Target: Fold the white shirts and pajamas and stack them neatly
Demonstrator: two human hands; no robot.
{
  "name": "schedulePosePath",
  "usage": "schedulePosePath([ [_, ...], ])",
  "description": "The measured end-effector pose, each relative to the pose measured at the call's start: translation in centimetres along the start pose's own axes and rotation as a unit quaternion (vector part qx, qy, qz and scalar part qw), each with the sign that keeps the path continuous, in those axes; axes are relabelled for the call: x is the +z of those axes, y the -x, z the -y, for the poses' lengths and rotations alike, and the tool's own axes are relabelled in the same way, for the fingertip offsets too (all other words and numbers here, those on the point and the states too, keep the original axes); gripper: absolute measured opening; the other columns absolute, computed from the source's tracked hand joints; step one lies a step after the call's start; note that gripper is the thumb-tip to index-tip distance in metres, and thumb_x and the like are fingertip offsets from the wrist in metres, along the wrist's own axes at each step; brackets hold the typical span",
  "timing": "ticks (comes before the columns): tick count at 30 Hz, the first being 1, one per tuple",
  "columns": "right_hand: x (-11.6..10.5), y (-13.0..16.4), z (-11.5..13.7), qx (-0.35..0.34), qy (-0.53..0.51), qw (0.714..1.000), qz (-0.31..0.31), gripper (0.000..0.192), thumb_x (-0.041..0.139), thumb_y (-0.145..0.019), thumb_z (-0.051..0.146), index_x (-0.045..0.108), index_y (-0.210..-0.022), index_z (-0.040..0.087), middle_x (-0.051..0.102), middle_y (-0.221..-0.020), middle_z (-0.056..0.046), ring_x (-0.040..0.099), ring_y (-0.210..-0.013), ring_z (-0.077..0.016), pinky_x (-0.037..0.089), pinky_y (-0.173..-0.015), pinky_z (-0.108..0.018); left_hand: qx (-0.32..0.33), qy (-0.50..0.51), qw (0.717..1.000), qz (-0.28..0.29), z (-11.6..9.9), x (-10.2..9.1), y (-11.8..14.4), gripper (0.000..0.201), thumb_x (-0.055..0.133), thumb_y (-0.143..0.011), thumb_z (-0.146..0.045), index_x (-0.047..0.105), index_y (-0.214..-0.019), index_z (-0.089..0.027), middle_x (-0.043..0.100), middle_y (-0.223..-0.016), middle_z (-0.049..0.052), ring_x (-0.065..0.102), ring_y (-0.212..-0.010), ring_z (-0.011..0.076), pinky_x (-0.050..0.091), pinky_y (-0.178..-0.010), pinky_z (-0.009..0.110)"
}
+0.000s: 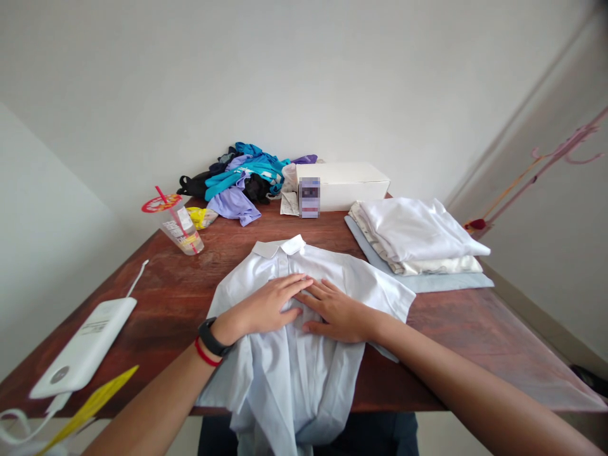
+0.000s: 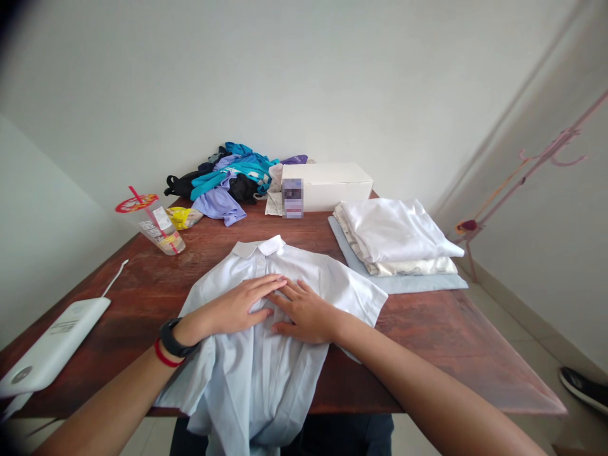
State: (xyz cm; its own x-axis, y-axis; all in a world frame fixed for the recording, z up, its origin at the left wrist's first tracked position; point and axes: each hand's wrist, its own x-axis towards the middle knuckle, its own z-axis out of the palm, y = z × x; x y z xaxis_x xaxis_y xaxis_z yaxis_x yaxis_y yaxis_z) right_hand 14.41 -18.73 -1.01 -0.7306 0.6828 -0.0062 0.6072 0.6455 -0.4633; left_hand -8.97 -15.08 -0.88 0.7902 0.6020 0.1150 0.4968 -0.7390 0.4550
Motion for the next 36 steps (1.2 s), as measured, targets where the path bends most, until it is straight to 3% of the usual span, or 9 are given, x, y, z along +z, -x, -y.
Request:
schedulePosePath([
  [3,-0.4,0.0,0.0,-0.017,-0.011,0.999,-0.033,0.062,0.061,-0.1,0.04,0.044,-0.156,0.019,0.041,-0.162,-0.019,0.036,-0.152,-0.0353,0.027,-0.123,-0.062,0.0,0.03,0.998,-0.056,-0.2,-0.1,-0.4,0.055,0.056,-0.095,-0.017,0.051,-0.149,-0.027,0.057,-0.152,0.005,0.053,-0.141,0.0216,0.042,-0.121,0.042],
  [6,-1.0,0.0,0.1,-0.034,-0.055,0.993,-0.095,0.043,0.056,-0.101,0.029,0.056,-0.144,0.023,0.052,-0.154,-0.014,0.054,-0.139,-0.0288,0.044,-0.116,-0.049,-0.017,0.067,0.992,-0.103,-0.7,-0.5,-0.7,0.044,0.06,-0.097,-0.02,0.058,-0.14,-0.026,0.065,-0.139,0.006,0.063,-0.126,0.0213,0.051,-0.111,0.039],
  [10,-1.4,0.2,0.3,-0.045,-0.084,0.986,-0.14,0.031,0.05,-0.104,0.028,0.068,-0.129,0.022,0.056,-0.152,-0.01,0.062,-0.131,-0.0248,0.052,-0.109,-0.04,-0.027,0.094,0.986,-0.135,-1.4,-1.2,-0.8,0.037,0.066,-0.097,-0.028,0.062,-0.133,-0.024,0.07,-0.121,0.007,0.069,-0.103,0.0206,0.057,-0.096,0.037],
  [15,-1.3,0.1,0.5,-0.068,-0.086,0.984,-0.142,0.03,0.05,-0.105,0.025,0.07,-0.125,0.021,0.059,-0.151,-0.009,0.063,-0.131,-0.024,0.053,-0.108,-0.037,-0.016,0.082,0.988,-0.126,-1.2,-1.1,-0.7,0.034,0.068,-0.094,-0.026,0.066,-0.128,-0.023,0.07,-0.11,0.005,0.067,-0.09,0.0183,0.056,-0.085,0.033],
  [21,-1.0,-0.2,0.3,-0.11,-0.096,0.981,-0.128,0.027,0.051,-0.102,0.019,0.074,-0.118,0.017,0.068,-0.141,-0.01,0.067,-0.126,-0.0239,0.056,-0.105,-0.036,-0.008,0.037,0.995,-0.095,-0.6,-0.5,-0.7,0.005,0.065,-0.095,-0.023,0.068,-0.096,-0.02,0.066,-0.092,0.001,0.061,-0.082,0.0173,0.046,-0.074,0.029],
  [25,-1.0,-0.4,0.3,-0.117,-0.097,0.981,-0.122,0.028,0.052,-0.102,0.019,0.074,-0.121,0.016,0.069,-0.138,-0.011,0.069,-0.123,-0.0251,0.058,-0.103,-0.038,-0.006,0.013,0.997,-0.077,-0.4,-0.4,-0.8,0.011,0.062,-0.096,-0.023,0.065,-0.086,-0.019,0.065,-0.086,0.001,0.059,-0.082,0.0184,0.042,-0.074,0.03],
  [36,-0.9,-0.6,0.3,-0.115,-0.142,0.976,-0.114,0.03,0.055,-0.102,0.019,0.073,-0.126,0.021,0.07,-0.137,-0.008,0.068,-0.124,-0.0241,0.056,-0.106,-0.04,-0.05,0.006,0.997,-0.059,-0.9,-0.4,-0.5,0.011,0.06,-0.093,-0.021,0.071,-0.096,-0.02,0.069,-0.083,0.003,0.06,-0.073,0.0183,0.038,-0.067,0.029],
])
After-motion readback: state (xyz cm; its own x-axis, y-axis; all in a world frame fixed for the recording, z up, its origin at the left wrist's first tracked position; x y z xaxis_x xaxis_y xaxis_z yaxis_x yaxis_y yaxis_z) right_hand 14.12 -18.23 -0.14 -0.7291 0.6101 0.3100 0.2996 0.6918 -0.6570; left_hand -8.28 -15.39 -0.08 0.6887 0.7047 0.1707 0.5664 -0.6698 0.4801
